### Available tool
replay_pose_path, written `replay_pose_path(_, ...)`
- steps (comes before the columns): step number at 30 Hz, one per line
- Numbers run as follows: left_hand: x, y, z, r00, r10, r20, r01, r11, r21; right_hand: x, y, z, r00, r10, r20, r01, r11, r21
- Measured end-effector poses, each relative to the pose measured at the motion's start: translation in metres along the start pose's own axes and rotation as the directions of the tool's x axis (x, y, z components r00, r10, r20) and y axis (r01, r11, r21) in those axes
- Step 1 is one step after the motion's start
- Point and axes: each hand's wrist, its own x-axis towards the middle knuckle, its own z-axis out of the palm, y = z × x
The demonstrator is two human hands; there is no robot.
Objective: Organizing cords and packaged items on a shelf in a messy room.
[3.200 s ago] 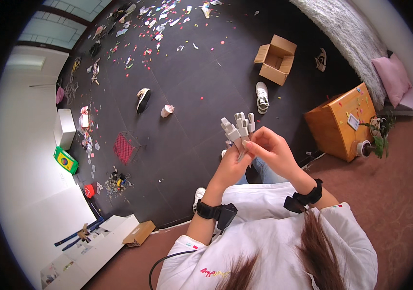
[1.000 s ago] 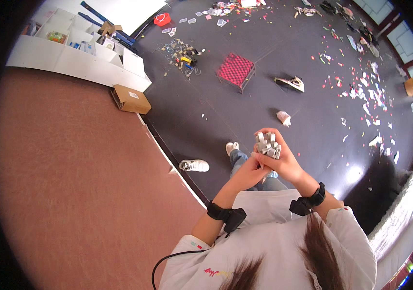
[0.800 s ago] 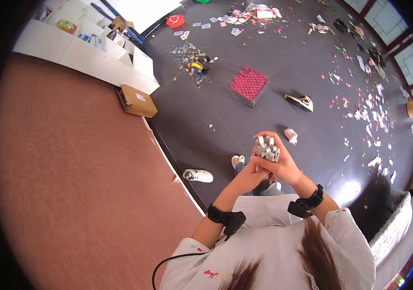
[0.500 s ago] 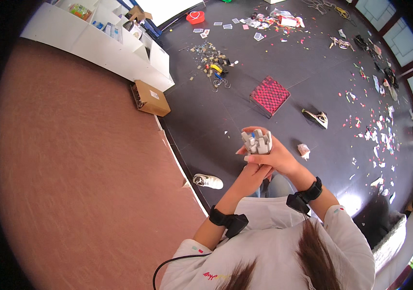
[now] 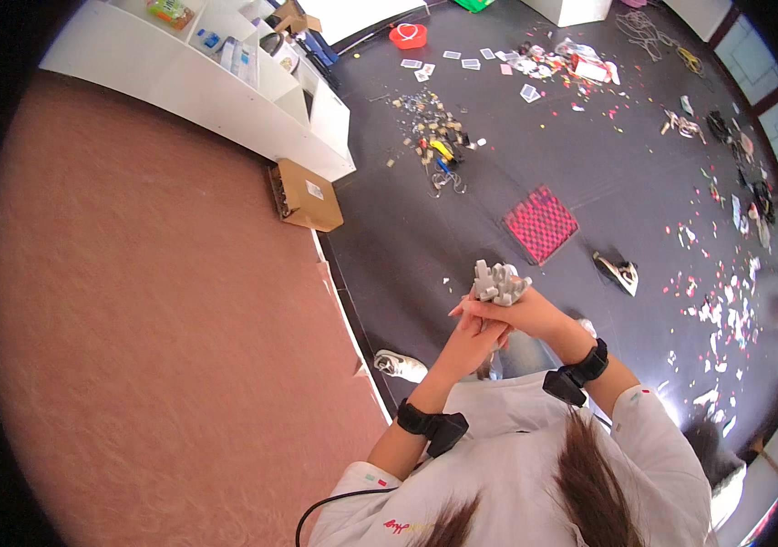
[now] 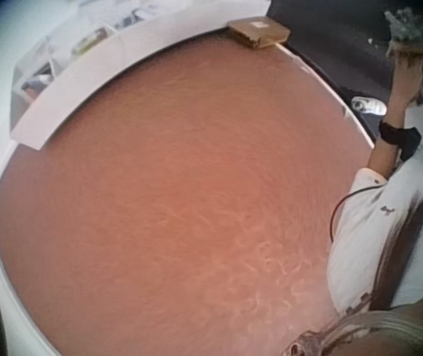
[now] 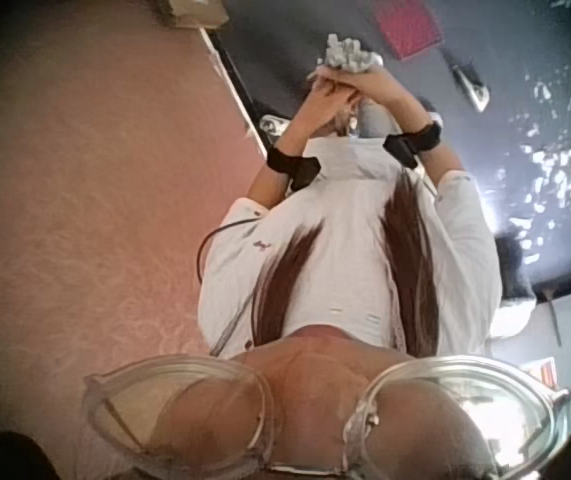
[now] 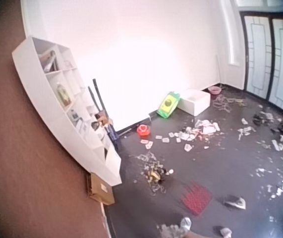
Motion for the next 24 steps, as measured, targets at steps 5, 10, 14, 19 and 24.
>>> replay_pose_path(5, 0.06, 0.033, -0.01, 0.991, -0.091, 0.097, 0.075, 0.984, 0.159, 0.049, -0.026, -0.043, 0.926, -0.378, 0.019, 0.378, 0.926, 0.011)
replay_pose_path(10, 0.105, 0.057, -0.01, 0.976, -0.053, 0.21, 0.055, 0.998, -0.005, 0.073, -0.071, -0.076, 0.985, -0.173, 0.012, 0.171, 0.981, 0.093)
replay_pose_path(14, 0.14, 0.07, -0.012, 0.978, -0.082, 0.193, 0.066, 0.994, 0.089, 0.087, -0.088, -0.108, 0.99, -0.139, 0.014, 0.138, 0.988, 0.073)
replay_pose_path(19, 0.171, 0.074, -0.022, 0.981, -0.06, 0.184, 0.01, 0.964, 0.266, 0.098, -0.093, -0.136, 0.98, -0.197, 0.033, 0.198, 0.979, -0.037)
replay_pose_path(24, 0.196, 0.082, -0.044, 0.975, -0.085, 0.206, 0.056, 0.989, 0.14, 0.112, -0.116, -0.144, 0.972, -0.237, 0.004, 0.234, 0.962, 0.138)
